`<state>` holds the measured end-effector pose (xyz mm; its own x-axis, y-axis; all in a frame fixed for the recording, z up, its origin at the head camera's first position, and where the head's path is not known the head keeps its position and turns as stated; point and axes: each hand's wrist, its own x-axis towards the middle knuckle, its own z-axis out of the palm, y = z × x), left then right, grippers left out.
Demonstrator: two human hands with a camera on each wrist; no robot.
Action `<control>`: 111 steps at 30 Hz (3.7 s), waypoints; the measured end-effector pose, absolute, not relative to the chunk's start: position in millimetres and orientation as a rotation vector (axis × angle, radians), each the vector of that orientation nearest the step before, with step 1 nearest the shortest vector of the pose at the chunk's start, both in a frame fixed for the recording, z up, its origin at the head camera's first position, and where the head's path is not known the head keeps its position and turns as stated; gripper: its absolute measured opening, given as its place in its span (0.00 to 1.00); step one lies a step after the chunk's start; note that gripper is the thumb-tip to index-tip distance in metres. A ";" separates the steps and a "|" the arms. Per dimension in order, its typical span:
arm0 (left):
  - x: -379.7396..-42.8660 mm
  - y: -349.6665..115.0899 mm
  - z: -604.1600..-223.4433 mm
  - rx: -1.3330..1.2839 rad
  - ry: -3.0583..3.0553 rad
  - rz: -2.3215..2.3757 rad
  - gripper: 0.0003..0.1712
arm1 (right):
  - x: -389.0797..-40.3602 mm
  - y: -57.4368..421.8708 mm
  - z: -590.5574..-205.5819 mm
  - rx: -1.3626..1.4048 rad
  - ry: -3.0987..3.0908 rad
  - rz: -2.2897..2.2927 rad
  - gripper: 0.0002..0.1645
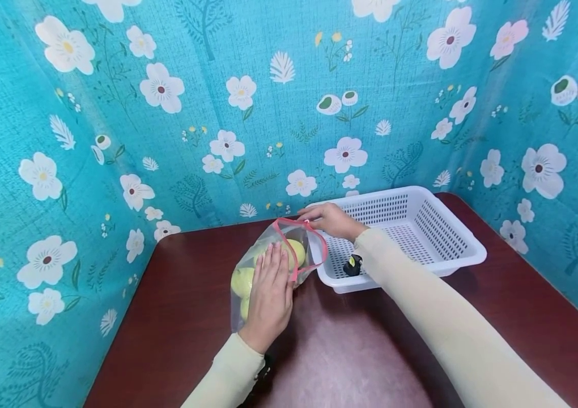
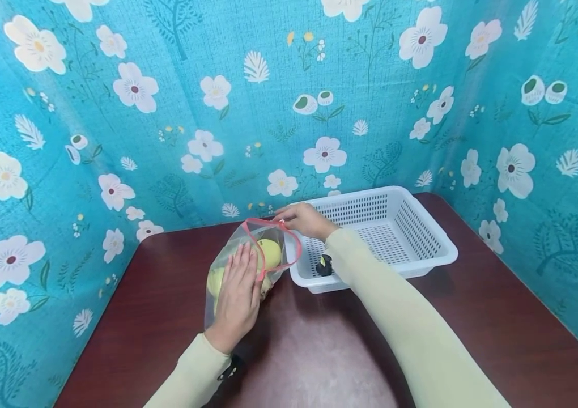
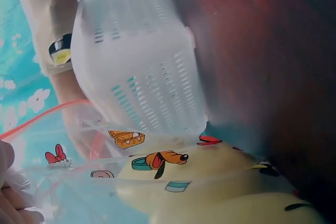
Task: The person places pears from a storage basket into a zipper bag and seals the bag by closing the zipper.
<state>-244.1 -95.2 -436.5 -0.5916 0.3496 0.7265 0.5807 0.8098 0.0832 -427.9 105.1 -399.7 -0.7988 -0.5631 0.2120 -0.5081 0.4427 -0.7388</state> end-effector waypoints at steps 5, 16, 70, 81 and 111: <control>-243.4 -99.8 -431.0 -0.666 -2.219 -0.492 0.32 | -426.5 108.4 -402.2 -0.917 2.572 -1.385 0.13; -249.1 -116.9 -408.3 -0.611 -2.130 -0.707 0.29 | -409.6 122.9 -385.1 -0.877 2.600 -1.459 0.11; -260.0 -205.2 -365.2 -0.335 -2.069 -1.366 0.21 | -317.3 135.3 -339.1 -1.086 2.547 -1.761 0.07; -250.6 -211.8 -367.5 -0.392 -2.033 -1.619 0.20 | -305.3 151.2 -344.5 -1.082 2.544 -1.810 0.04; -258.4 -214.4 -398.5 -0.287 -2.063 -1.805 0.19 | -316.7 150.6 -367.3 -0.759 2.557 -1.990 0.10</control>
